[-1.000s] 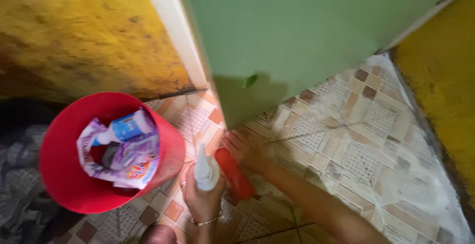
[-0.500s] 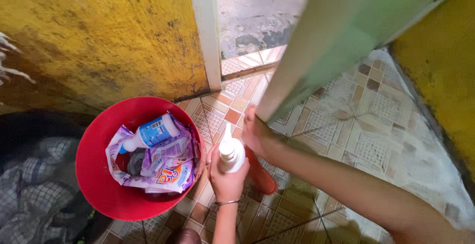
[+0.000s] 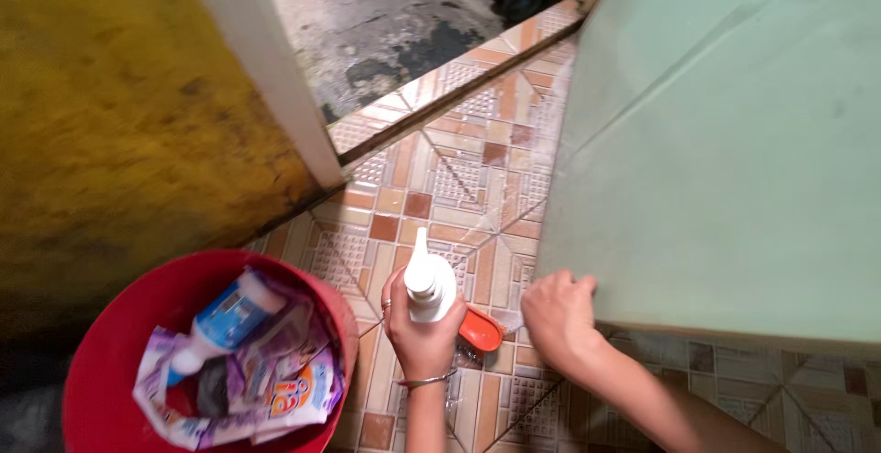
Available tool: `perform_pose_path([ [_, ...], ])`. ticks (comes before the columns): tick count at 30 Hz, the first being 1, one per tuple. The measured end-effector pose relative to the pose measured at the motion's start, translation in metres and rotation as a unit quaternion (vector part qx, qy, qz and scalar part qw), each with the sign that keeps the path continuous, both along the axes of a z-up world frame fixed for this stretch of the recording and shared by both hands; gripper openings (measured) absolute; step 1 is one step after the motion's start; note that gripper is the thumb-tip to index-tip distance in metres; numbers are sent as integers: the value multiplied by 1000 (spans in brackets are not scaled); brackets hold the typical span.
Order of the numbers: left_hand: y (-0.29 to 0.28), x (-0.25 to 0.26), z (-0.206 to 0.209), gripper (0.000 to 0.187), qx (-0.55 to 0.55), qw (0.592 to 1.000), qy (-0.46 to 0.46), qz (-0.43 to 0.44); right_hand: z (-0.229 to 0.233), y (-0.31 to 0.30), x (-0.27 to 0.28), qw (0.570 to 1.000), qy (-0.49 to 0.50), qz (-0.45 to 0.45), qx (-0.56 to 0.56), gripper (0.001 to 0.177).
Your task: The person scrubs a tiled floor with an orange sponge, applying liquid soap from a white pump bottle and rinsing with water from a pink scoop taken from a blue bucket. The person moves along the floor, scrubbing different sections and rinsing the sponge repeatedly.
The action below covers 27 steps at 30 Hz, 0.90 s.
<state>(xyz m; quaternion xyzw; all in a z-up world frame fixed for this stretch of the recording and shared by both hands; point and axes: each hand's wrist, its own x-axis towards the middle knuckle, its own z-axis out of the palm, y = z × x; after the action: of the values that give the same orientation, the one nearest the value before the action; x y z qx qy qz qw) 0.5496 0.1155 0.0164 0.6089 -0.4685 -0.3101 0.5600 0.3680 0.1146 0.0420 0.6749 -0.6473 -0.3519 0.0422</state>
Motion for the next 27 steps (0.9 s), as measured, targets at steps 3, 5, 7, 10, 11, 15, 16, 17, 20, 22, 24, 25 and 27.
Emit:
perform_pose_path([
  [3,-5,-10,2,66,-16,999,1,-43,9,2,-31,996,-13,-76,39,23],
  [5,-8,-16,2,66,-21,998,6,-62,6,-7,-41,994,-15,-95,47,26],
  [7,-8,-22,1,66,-8,997,12,-72,-2,-7,-43,996,-36,-80,36,31],
  [10,-7,-25,-1,66,-23,997,-15,-69,-27,-17,-35,993,-104,-51,20,44],
  [11,-8,-26,-1,66,-20,997,-13,-69,-36,-24,-28,987,-138,-73,36,50],
  [15,-10,-24,-5,67,-22,998,-31,-53,-62,-23,-7,948,-314,-47,-14,46],
  [16,-11,-23,-7,68,-26,998,-39,-47,-67,-23,-2,938,-343,-47,-14,46],
  [17,-12,-21,-8,68,-29,998,-43,-42,-72,-21,3,921,-384,-55,-11,54],
  [20,-13,-18,-11,68,-36,997,-54,-28,-94,-5,20,892,-449,-60,3,68],
  [22,-17,-16,-12,67,-40,997,-63,-17,-115,10,33,906,-421,-29,18,55],
  [24,-23,-14,-12,66,-34,997,-63,-3,-133,22,39,911,-404,36,-70,66],
  [25,-27,-13,-12,65,-31,997,-63,5,-141,24,41,910,-393,70,-113,72],
  [27,-37,-12,-12,65,-34,997,-65,20,-150,19,36,926,-360,65,-88,74],
])
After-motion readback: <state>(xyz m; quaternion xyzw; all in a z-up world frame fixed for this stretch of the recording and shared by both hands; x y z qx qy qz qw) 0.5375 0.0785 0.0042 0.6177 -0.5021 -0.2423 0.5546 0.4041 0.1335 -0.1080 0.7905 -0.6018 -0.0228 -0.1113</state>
